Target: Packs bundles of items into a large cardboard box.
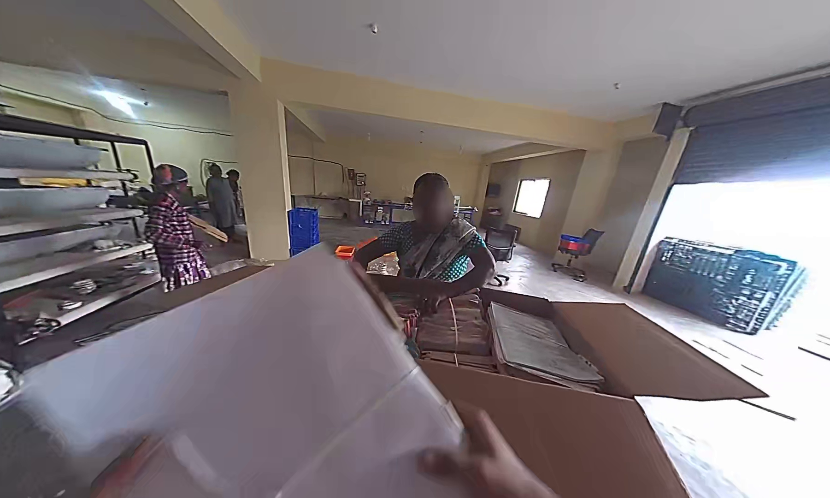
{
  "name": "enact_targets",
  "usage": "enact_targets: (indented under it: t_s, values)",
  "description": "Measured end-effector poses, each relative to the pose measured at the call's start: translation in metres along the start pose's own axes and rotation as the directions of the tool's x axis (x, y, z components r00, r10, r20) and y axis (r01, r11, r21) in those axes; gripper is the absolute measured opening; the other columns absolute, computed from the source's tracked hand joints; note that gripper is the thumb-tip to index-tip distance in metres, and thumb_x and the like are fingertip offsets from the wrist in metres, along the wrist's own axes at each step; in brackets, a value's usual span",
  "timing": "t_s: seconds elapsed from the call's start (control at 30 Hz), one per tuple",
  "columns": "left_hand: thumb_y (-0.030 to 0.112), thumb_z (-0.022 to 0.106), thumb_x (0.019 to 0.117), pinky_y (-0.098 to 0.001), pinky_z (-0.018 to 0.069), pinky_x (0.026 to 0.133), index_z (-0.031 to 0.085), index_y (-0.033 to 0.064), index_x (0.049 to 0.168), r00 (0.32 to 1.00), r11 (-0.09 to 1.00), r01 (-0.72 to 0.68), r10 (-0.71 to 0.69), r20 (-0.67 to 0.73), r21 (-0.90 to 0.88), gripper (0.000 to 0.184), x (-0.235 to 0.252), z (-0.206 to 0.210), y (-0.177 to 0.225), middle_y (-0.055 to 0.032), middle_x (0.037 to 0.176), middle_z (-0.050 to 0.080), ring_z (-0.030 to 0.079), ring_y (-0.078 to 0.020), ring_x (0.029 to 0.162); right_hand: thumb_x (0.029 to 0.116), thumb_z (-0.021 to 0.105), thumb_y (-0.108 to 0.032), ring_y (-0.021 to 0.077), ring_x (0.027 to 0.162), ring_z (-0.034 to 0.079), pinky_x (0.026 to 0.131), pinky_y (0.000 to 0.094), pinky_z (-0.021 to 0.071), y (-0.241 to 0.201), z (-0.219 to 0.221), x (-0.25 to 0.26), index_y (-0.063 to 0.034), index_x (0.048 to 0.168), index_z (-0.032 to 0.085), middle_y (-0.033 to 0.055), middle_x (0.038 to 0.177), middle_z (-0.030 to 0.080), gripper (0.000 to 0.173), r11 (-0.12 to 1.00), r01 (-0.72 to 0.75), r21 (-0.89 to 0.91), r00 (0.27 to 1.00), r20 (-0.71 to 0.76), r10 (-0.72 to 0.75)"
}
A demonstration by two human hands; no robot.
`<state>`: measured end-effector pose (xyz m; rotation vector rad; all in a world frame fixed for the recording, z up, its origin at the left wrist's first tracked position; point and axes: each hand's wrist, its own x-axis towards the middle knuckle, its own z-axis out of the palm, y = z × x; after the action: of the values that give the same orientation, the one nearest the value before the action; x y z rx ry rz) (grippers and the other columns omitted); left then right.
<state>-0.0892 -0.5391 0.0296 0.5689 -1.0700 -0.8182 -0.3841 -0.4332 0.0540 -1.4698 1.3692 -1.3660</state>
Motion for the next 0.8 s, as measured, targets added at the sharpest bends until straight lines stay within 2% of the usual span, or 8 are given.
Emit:
enact_targets:
  t_s: [0.13,0.33,0.43,0.53,0.63,0.7,0.77,0.8]
  values:
    - [0.010,0.038,0.1081,-0.0158,0.0579,0.063,0.059,0.0122,0.105,0.903,0.883,0.420,-0.384,0.191,-0.212,0.021,0.079,0.137,-0.027,0.0096,0.078,0.070,0.067,0.0030,0.069,0.0997,0.056,-0.012,0.0044,0.066,0.070,0.062,0.0233,0.0612,-0.023,-0.066,0.048,-0.0074,0.107,0.061,-0.0042,0.077,0.072,0.010,0.985,-0.155,0.079,0.943,-0.284,0.172]
    - [0.022,0.050,0.1057,-0.0296,0.0594,0.061,0.059,0.0069,0.115,0.719,0.693,0.673,-0.532,0.447,-0.257,0.020,0.129,0.271,-0.060,-0.0063,0.082,0.069,0.069,-0.0132,0.070,0.1048,0.047,-0.018,0.0008,0.064,0.070,0.058,0.0212,0.0609,-0.027,-0.152,0.085,-0.0110,0.109,0.062,-0.0079,0.075,0.072,0.018,0.995,-0.099,-0.033,0.801,-0.595,0.060]
    - [0.031,0.057,0.1033,-0.0338,0.0596,0.069,0.057,0.0104,0.129,0.700,0.763,0.617,-0.423,0.575,-0.190,0.033,0.148,0.306,-0.049,-0.0089,0.094,0.069,0.070,-0.0167,0.079,0.1031,0.050,-0.018,-0.0069,0.080,0.067,0.074,0.0163,0.0593,-0.040,-0.182,0.083,-0.0112,0.126,0.050,-0.0162,0.090,0.066,0.024,0.982,0.013,-0.189,0.738,-0.661,-0.137]
    - [0.034,0.058,0.1034,-0.0317,0.0606,0.073,0.048,0.0174,0.141,0.675,0.874,0.447,-0.187,0.713,-0.193,0.042,0.178,0.326,-0.037,-0.0049,0.103,0.070,0.070,-0.0130,0.085,0.0979,0.063,-0.016,-0.0007,0.094,0.070,0.088,0.0230,0.0597,-0.040,-0.234,0.086,-0.0080,0.122,0.052,-0.0127,0.100,0.070,0.028,0.895,0.255,-0.366,0.742,-0.520,-0.424]
    - [0.014,0.053,0.1052,-0.0264,0.0605,0.078,0.048,0.0111,0.130,0.625,0.880,0.333,0.063,0.778,-0.339,0.025,0.213,0.332,-0.029,-0.0006,0.099,0.069,0.070,-0.0079,0.087,0.0986,0.066,-0.020,0.0032,0.098,0.071,0.091,0.0263,0.0592,-0.037,-0.281,0.102,-0.0069,0.118,0.058,-0.0089,0.103,0.072,0.025,0.815,0.312,-0.488,0.722,-0.436,-0.537]
    - [0.007,0.050,0.1056,-0.0250,0.0609,0.076,0.049,0.0109,0.123,0.550,0.906,0.250,0.157,0.820,-0.341,0.017,0.236,0.325,-0.035,0.0025,0.099,0.069,0.071,-0.0061,0.088,0.0925,0.071,-0.008,0.0043,0.095,0.071,0.091,0.0266,0.0594,-0.035,-0.280,0.119,-0.0077,0.110,0.064,-0.0060,0.098,0.074,0.019,0.800,0.227,-0.556,0.563,-0.595,-0.574]
    - [0.008,0.051,0.1054,-0.0253,0.0630,0.073,0.053,0.0119,0.119,0.479,0.946,0.138,0.196,0.856,-0.294,0.015,0.261,0.314,-0.049,0.0049,0.097,0.071,0.072,-0.0055,0.086,0.0973,0.067,-0.011,0.0115,0.113,0.069,0.094,0.0264,0.0598,-0.024,-0.353,0.130,0.0102,0.131,0.053,0.0103,0.123,0.069,0.042,0.356,0.504,-0.787,0.635,0.058,-0.771]
    - [0.006,0.051,0.1043,-0.0271,0.0639,0.072,0.056,0.0120,0.117,0.455,0.948,0.125,0.206,0.867,-0.291,0.015,0.273,0.308,-0.060,0.0046,0.097,0.072,0.073,-0.0071,0.086,0.0803,0.083,-0.012,0.0049,0.095,0.071,0.086,0.0261,0.0608,-0.030,-0.297,0.150,-0.0039,0.116,0.064,-0.0003,0.102,0.074,0.041,0.558,0.233,-0.796,0.491,-0.399,-0.774]
